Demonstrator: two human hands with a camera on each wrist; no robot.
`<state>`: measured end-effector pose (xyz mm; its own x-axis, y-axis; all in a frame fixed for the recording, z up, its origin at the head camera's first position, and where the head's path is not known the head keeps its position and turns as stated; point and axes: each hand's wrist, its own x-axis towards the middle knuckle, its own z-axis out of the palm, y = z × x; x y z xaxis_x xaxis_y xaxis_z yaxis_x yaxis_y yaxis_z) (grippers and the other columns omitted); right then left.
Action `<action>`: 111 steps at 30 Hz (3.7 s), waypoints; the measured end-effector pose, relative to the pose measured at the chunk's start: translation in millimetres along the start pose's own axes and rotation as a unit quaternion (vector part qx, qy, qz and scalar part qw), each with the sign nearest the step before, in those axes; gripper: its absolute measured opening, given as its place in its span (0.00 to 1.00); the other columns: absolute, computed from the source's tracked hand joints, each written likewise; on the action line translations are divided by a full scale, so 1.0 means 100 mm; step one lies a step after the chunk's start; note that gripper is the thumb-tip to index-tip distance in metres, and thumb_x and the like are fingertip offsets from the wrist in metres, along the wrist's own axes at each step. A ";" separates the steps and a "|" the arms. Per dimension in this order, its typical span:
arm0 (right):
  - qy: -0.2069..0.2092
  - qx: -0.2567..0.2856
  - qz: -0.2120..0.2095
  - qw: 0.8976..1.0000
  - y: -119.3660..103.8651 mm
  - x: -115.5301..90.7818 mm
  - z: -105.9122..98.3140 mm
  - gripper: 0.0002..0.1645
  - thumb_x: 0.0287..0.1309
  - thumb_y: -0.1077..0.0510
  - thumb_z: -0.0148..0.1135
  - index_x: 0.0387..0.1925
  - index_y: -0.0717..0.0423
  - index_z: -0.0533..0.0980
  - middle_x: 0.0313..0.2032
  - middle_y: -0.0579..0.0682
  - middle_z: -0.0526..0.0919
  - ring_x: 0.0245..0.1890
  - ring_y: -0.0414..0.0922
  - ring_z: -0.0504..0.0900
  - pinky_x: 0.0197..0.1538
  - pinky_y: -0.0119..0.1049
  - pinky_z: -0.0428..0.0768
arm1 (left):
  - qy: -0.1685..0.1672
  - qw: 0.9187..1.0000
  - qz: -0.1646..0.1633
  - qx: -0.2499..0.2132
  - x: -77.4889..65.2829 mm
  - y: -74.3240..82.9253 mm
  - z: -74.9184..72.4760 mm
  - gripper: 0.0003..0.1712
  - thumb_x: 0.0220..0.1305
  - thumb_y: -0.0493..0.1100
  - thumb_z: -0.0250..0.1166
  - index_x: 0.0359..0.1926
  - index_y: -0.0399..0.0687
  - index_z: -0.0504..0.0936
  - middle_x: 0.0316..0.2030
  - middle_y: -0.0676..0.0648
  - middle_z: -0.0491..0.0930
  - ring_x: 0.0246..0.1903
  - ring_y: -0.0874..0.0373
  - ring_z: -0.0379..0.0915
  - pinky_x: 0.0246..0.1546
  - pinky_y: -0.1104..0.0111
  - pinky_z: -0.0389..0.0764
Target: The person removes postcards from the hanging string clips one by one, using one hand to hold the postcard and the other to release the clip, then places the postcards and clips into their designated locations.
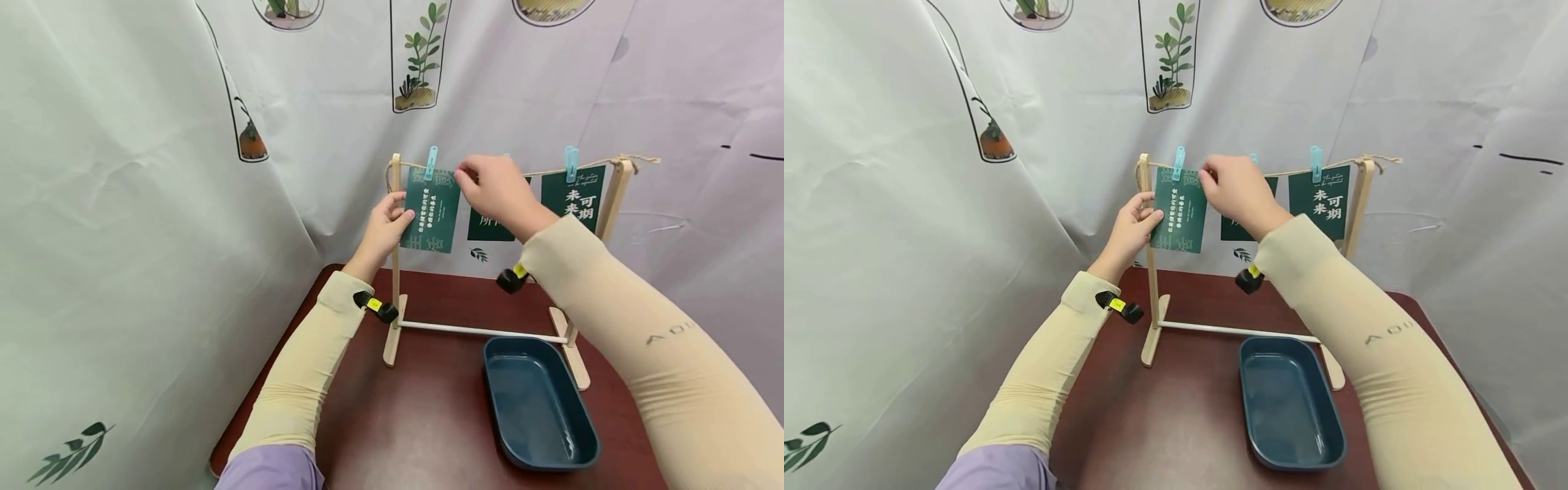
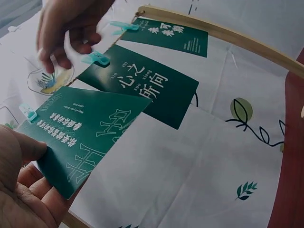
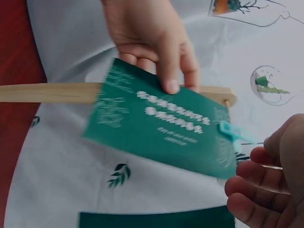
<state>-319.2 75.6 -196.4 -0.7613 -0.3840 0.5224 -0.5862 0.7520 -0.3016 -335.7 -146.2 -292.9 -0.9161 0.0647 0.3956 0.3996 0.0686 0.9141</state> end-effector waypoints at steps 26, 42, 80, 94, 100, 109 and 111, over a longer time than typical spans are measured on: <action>-0.141 0.115 0.177 0.967 -0.24 0.72 0.09 0.35 0.78 0.40 0.42 0.77 0.52 0.60 0.30 0.52 0.82 0.19 0.43 0.80 0.29 0.36 0.76 | 0.006 1.000 0.007 0.007 0.03 -0.03 0.02 0.19 0.75 0.35 0.58 0.63 0.44 0.74 0.48 0.36 0.85 0.41 0.51 0.84 0.39 0.62 0.84; -0.080 0.217 0.207 0.950 -0.27 0.71 0.09 0.16 0.77 0.48 0.50 0.54 0.54 0.72 0.52 0.51 0.85 0.17 0.38 0.72 0.26 0.31 0.74 | 0.008 1.000 -0.002 0.015 0.03 0.00 0.04 0.19 0.74 0.35 0.58 0.64 0.47 0.75 0.48 0.38 0.85 0.41 0.49 0.84 0.40 0.60 0.85; 0.056 0.280 0.074 0.955 -0.07 0.32 0.09 0.17 0.72 0.41 0.56 0.44 0.50 0.74 0.42 0.50 0.82 0.25 0.50 0.83 0.29 0.34 0.83 | -0.016 0.999 -0.001 0.031 -0.17 -0.02 0.04 0.17 0.74 0.33 0.58 0.61 0.39 0.74 0.47 0.36 0.85 0.37 0.53 0.83 0.37 0.63 0.84; 0.052 0.251 0.051 0.965 0.21 -0.28 0.40 0.19 0.70 0.40 0.59 0.45 0.50 0.76 0.39 0.49 0.84 0.32 0.49 0.79 0.32 0.35 0.79 | -0.037 0.999 -0.022 0.024 -0.38 -0.14 0.00 0.17 0.74 0.34 0.58 0.62 0.39 0.74 0.46 0.36 0.84 0.36 0.55 0.83 0.35 0.64 0.84; 0.049 0.253 0.055 0.965 0.34 -0.56 0.57 0.18 0.70 0.41 0.59 0.45 0.50 0.77 0.33 0.51 0.82 0.28 0.47 0.77 0.29 0.37 0.78 | -0.038 0.999 -0.015 0.025 -0.52 -0.22 0.00 0.17 0.74 0.34 0.59 0.60 0.39 0.75 0.44 0.38 0.83 0.37 0.55 0.81 0.35 0.64 0.84; 0.033 0.259 0.091 0.961 0.56 -1.00 0.86 0.16 0.70 0.43 0.61 0.43 0.51 0.78 0.34 0.52 0.83 0.31 0.49 0.79 0.29 0.37 0.81 | -0.042 0.998 -0.035 0.040 -0.72 -0.47 0.08 0.16 0.72 0.33 0.60 0.59 0.38 0.76 0.43 0.39 0.82 0.37 0.56 0.81 0.35 0.65 0.84; 0.027 0.259 0.095 0.961 0.60 -1.07 0.90 0.16 0.70 0.43 0.61 0.44 0.51 0.78 0.35 0.52 0.83 0.32 0.50 0.80 0.30 0.37 0.82 | -0.042 0.998 -0.036 0.038 -0.74 -0.52 0.10 0.17 0.72 0.33 0.60 0.60 0.38 0.76 0.43 0.39 0.82 0.37 0.56 0.81 0.35 0.65 0.84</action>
<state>-297.6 113.1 -342.2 -0.8609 -0.2271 0.4553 -0.5080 0.4336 -0.7443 -288.0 -144.8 -370.7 -0.9381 0.1400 0.3169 0.3364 0.1504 0.9296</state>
